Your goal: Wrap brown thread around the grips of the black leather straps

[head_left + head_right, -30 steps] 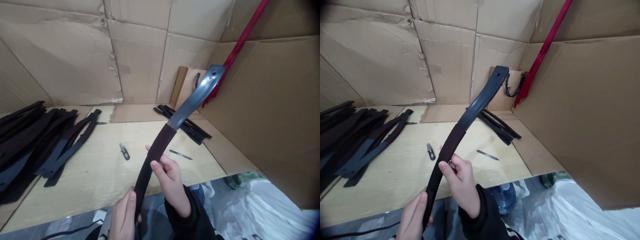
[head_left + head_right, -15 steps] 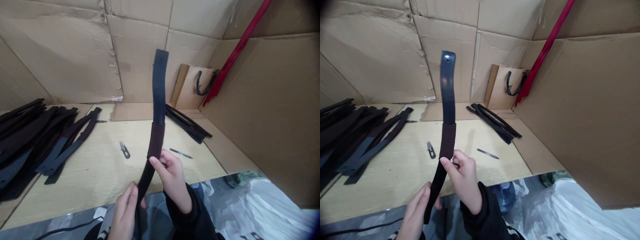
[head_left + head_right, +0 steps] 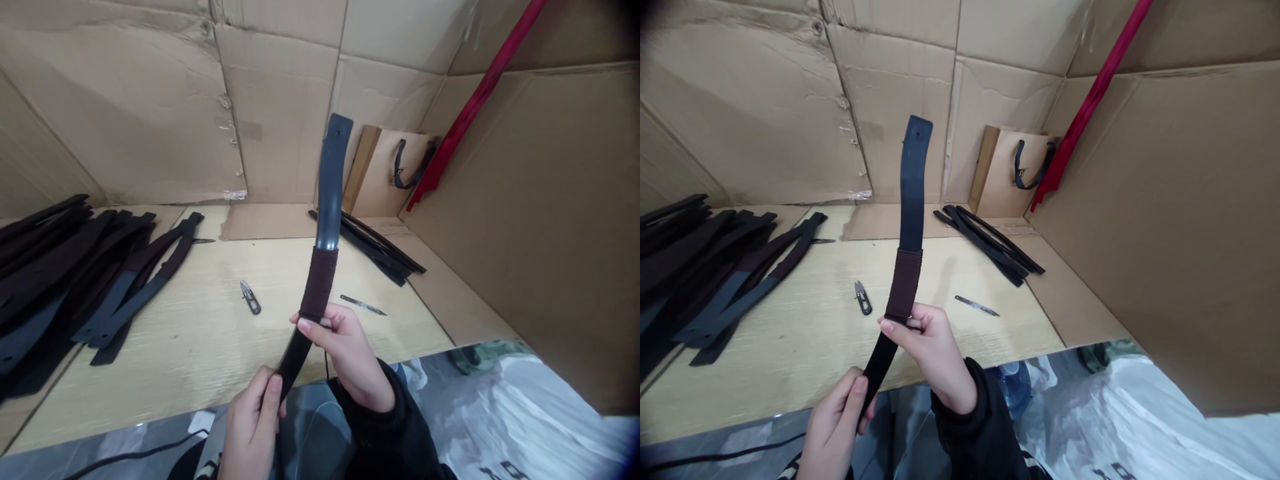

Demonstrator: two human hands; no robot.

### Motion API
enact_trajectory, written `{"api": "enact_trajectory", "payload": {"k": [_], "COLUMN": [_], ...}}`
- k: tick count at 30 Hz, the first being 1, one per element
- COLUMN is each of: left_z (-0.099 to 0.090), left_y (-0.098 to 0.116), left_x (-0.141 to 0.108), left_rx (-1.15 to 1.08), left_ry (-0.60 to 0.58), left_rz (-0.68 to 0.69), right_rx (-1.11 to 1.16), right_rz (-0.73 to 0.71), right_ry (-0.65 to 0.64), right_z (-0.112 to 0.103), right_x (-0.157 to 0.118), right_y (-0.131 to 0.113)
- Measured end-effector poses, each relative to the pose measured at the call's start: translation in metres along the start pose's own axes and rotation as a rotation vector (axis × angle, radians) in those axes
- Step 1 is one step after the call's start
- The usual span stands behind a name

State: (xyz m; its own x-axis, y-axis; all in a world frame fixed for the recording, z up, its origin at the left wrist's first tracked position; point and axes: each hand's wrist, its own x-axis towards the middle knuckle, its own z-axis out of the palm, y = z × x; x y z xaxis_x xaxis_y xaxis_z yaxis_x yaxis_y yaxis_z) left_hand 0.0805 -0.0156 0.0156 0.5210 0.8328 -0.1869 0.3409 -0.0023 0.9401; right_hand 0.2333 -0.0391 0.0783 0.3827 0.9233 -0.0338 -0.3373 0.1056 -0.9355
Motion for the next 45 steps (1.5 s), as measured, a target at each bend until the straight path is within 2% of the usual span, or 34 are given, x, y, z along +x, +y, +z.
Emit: {"api": "enact_trajectory", "payload": {"k": [8, 15, 18, 22, 29, 35, 41, 43, 45], "left_z": [0.002, 0.004, 0.002, -0.001, -0.005, -0.003, -0.007, -0.009, -0.009], "left_y": [-0.003, 0.000, 0.002, 0.003, 0.002, 0.004, 0.000, -0.001, -0.001], "left_x": [0.001, 0.002, 0.002, 0.000, 0.001, 0.001, -0.006, -0.008, -0.010], "left_rx": [0.073, 0.187, 0.164, 0.078, -0.055, -0.295, -0.456, -0.559, -0.729], "left_ry": [0.013, 0.116, 0.107, 0.021, -0.062, -0.225, -0.341, -0.421, -0.569], "left_rz": [0.022, 0.140, 0.162, 0.077, -0.002, -0.108, -0.335, -0.356, -0.309], "right_rx": [0.060, 0.124, 0.187, 0.195, 0.159, 0.131, -0.011, -0.084, -0.122], "right_rz": [-0.043, -0.066, -0.027, 0.035, -0.016, 0.098, 0.112, 0.101, 0.076], "right_ry": [0.020, 0.085, 0.076, 0.035, 0.055, -0.104, -0.255, -0.279, -0.279], "right_z": [-0.001, -0.001, -0.002, -0.004, -0.005, -0.010, -0.020, -0.021, -0.020], "right_x": [-0.001, -0.003, -0.003, -0.002, -0.001, -0.002, -0.002, -0.001, -0.001], "right_y": [-0.003, 0.001, 0.003, 0.003, -0.006, -0.009, -0.015, -0.016, -0.015]}}
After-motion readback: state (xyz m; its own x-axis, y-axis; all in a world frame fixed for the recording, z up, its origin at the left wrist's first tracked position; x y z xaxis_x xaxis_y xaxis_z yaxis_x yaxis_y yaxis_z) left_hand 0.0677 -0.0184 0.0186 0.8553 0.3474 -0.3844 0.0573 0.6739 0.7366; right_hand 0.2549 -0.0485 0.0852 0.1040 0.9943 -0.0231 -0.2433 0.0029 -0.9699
